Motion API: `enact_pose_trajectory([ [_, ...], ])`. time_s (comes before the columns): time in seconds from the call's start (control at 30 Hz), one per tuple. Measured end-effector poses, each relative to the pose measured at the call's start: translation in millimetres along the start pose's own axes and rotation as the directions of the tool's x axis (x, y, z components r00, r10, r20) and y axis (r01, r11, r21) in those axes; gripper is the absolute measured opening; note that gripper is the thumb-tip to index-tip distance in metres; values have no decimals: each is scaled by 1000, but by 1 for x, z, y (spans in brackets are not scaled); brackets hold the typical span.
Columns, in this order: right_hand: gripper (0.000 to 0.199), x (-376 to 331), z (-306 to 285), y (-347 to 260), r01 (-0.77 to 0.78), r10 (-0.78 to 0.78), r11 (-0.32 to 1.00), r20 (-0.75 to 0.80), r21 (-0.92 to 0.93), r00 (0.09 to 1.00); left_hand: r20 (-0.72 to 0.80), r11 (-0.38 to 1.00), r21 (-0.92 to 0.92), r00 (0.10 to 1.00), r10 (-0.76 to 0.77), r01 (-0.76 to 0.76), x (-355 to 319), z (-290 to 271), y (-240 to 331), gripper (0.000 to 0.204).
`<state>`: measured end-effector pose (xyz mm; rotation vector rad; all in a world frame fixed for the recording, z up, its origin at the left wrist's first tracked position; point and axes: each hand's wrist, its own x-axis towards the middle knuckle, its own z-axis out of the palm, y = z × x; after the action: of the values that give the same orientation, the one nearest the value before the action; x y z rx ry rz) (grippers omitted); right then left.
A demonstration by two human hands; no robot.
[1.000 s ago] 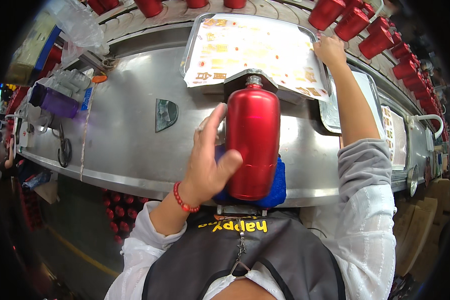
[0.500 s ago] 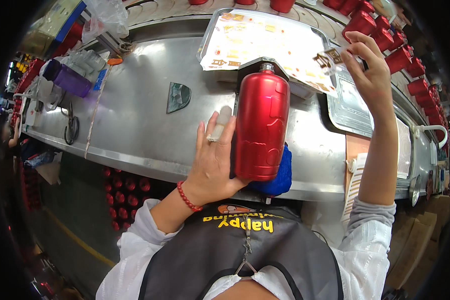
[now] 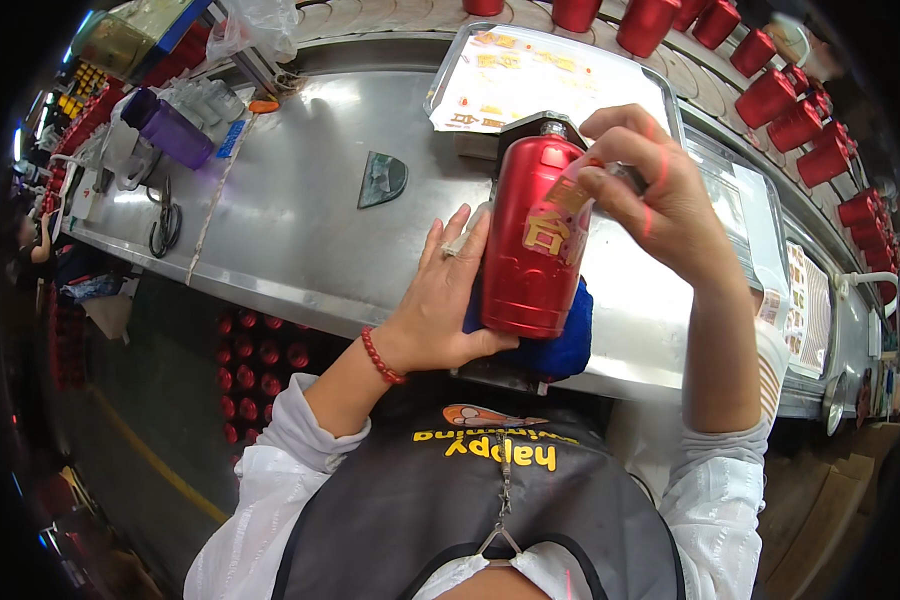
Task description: The person retrieves sheets of adhesive labels from a stack, peels individual labels, and applies them to red cylindrical containers. The person uses a small green card to smooth the labels onto the containers and places the labeled containers on a nearby rack.
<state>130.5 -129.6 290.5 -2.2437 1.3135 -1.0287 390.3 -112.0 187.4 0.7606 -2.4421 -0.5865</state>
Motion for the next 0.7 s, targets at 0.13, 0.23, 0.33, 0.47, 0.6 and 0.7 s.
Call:
enact_pose_trajectory([
  [0.13, 20, 3, 17, 9, -5, 3, 998, -38, -66, 999, -84, 655, -746, 960, -266, 116, 20, -5, 0, 105],
  [0.23, 19, 7, 19, 8, 14, -16, 997, -25, -72, 1000, -62, 505, -849, 920, -387, 155, 45, 6, -1, 99],
  [0.33, 19, 8, 19, 9, 27, -28, 998, -11, -57, 1000, -65, 583, -794, 929, -364, 173, 52, 11, 7, 99],
  [0.47, 19, 8, 21, 12, 29, -30, 999, -25, -40, 999, -50, 496, -856, 931, -362, 147, 48, 14, 6, 99],
  [0.6, 19, 10, 22, 13, 7, -8, 1000, -19, -19, 1000, 1, 382, -913, 940, -340, 139, 48, 11, 5, 89],
  [0.7, 20, 11, 22, 13, -7, 7, 1000, 2, -13, 1000, 53, 237, -961, 938, -342, 140, 49, 7, 5, 84],
])
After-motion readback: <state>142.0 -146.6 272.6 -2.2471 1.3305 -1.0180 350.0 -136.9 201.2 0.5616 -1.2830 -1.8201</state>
